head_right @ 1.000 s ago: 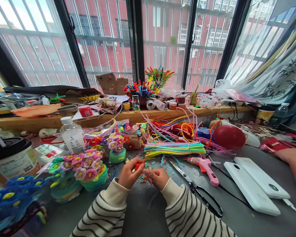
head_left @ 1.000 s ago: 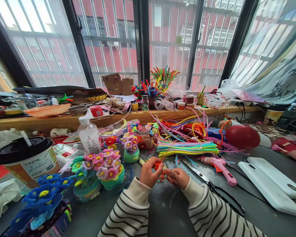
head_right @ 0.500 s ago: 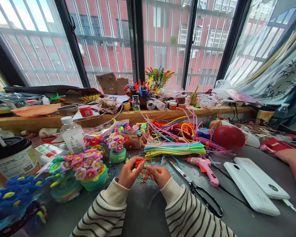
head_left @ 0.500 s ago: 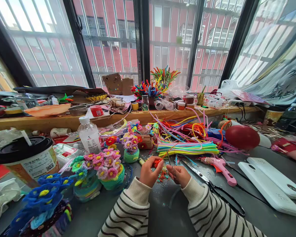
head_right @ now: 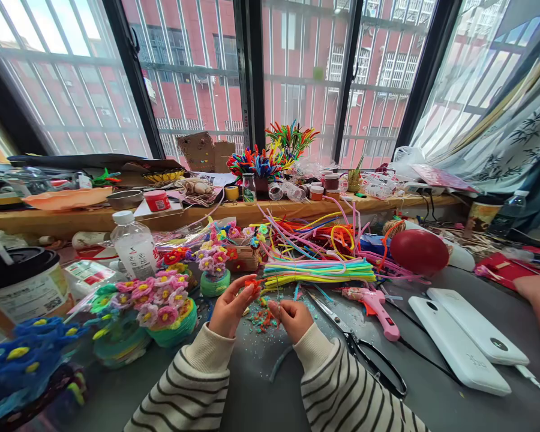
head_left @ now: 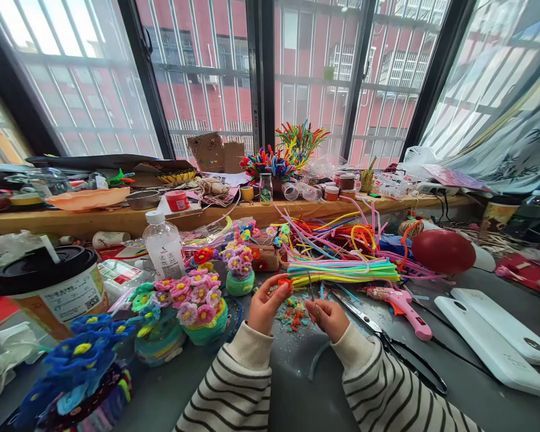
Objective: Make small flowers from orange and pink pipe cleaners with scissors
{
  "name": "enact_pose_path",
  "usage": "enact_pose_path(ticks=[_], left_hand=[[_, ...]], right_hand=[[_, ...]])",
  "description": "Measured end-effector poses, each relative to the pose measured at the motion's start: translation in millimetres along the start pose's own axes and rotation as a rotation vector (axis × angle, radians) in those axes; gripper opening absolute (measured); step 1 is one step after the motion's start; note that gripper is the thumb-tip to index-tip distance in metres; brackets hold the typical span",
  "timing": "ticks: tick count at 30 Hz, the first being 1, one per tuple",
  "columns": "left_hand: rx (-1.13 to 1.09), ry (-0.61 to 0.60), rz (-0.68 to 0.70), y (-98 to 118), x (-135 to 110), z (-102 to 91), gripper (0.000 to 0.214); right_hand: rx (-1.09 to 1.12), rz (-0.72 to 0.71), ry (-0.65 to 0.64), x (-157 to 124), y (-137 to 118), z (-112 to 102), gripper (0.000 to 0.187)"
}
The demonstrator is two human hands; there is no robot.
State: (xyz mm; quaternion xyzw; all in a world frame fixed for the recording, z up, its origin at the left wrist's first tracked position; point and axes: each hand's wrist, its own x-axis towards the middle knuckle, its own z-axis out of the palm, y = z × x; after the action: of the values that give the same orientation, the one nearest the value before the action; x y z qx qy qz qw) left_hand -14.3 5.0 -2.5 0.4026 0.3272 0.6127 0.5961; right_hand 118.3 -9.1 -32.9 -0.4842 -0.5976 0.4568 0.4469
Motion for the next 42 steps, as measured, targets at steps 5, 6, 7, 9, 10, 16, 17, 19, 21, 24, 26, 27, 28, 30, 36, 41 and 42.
enact_pose_path(ticks=[5, 6, 7, 9, 10, 16, 17, 19, 21, 24, 26, 27, 28, 30, 36, 41, 42], left_hand=[[-0.096, 0.035, -0.053, 4.4, -1.5, -0.1, 0.032], [-0.096, 0.031, -0.066, 4.5, -1.9, 0.0, 0.032], [-0.09, 0.024, -0.081, 4.2, -2.2, 0.1, 0.033], [-0.065, 0.003, -0.103, 2.2, -2.5, 0.2, 0.033], [-0.045, -0.007, -0.105, 0.9, -2.4, 0.1, 0.033], [0.073, -0.041, -0.034, -2.5, -2.6, -0.8, 0.028], [0.091, -0.055, -0.028, -1.7, -3.0, -0.6, 0.027], [0.131, -0.076, -0.009, 0.5, -4.1, 0.2, 0.025], [0.171, -0.093, 0.009, 2.2, -5.1, 1.2, 0.024], [0.198, -0.098, 0.037, 2.5, -5.8, 2.6, 0.022], [0.206, -0.092, 0.057, 1.4, -6.0, 3.2, 0.021], [0.207, -0.083, 0.068, 0.7, -6.0, 3.3, 0.02], [0.207, -0.078, 0.074, 0.0, -5.9, 3.4, 0.02], [0.203, -0.079, 0.077, -1.2, -5.5, 3.1, 0.019], [0.121, -0.084, 0.034, -3.6, -3.8, 0.9, 0.021], [0.035, -0.082, 0.007, -3.8, -3.5, 1.5, 0.023], [0.026, -0.081, 0.007, -3.7, -3.5, 1.6, 0.023]], right_hand=[[0.013, 0.068, -0.127, -0.3, 1.0, 1.4, 0.058], [-0.038, 0.021, -0.132, -1.6, 0.5, 1.9, 0.058], [-0.096, -0.036, -0.135, -3.2, -0.4, 2.4, 0.058], [-0.21, -0.134, -0.146, -6.7, -2.8, 3.7, 0.058], [-0.257, -0.166, -0.158, -8.4, -4.0, 4.4, 0.058], [-0.429, -0.253, -0.181, -12.1, -6.2, 6.0, 0.058], [-0.458, -0.26, -0.17, -12.1, -5.5, 5.9, 0.057], [-0.527, -0.28, -0.133, -12.0, -3.6, 5.7, 0.054], [-0.603, -0.303, -0.084, -12.0, -2.1, 5.3, 0.052], [-0.688, -0.325, -0.051, -12.1, -1.6, 4.6, 0.048], [-0.719, -0.328, -0.036, -11.9, -2.0, 4.0, 0.045], [-0.729, -0.33, -0.027, -11.6, -2.3, 3.7, 0.045], [-0.736, -0.334, -0.018, -11.2, -2.5, 3.3, 0.044], [-0.734, -0.352, -0.005, -10.2, -2.3, 2.7, 0.043], [-0.723, -0.44, 0.053, -7.0, 1.4, 1.2, 0.048], [-0.731, -0.487, 0.071, -6.6, 3.2, 1.0, 0.051], [-0.729, -0.485, 0.07, -6.8, 3.2, 1.2, 0.051]])
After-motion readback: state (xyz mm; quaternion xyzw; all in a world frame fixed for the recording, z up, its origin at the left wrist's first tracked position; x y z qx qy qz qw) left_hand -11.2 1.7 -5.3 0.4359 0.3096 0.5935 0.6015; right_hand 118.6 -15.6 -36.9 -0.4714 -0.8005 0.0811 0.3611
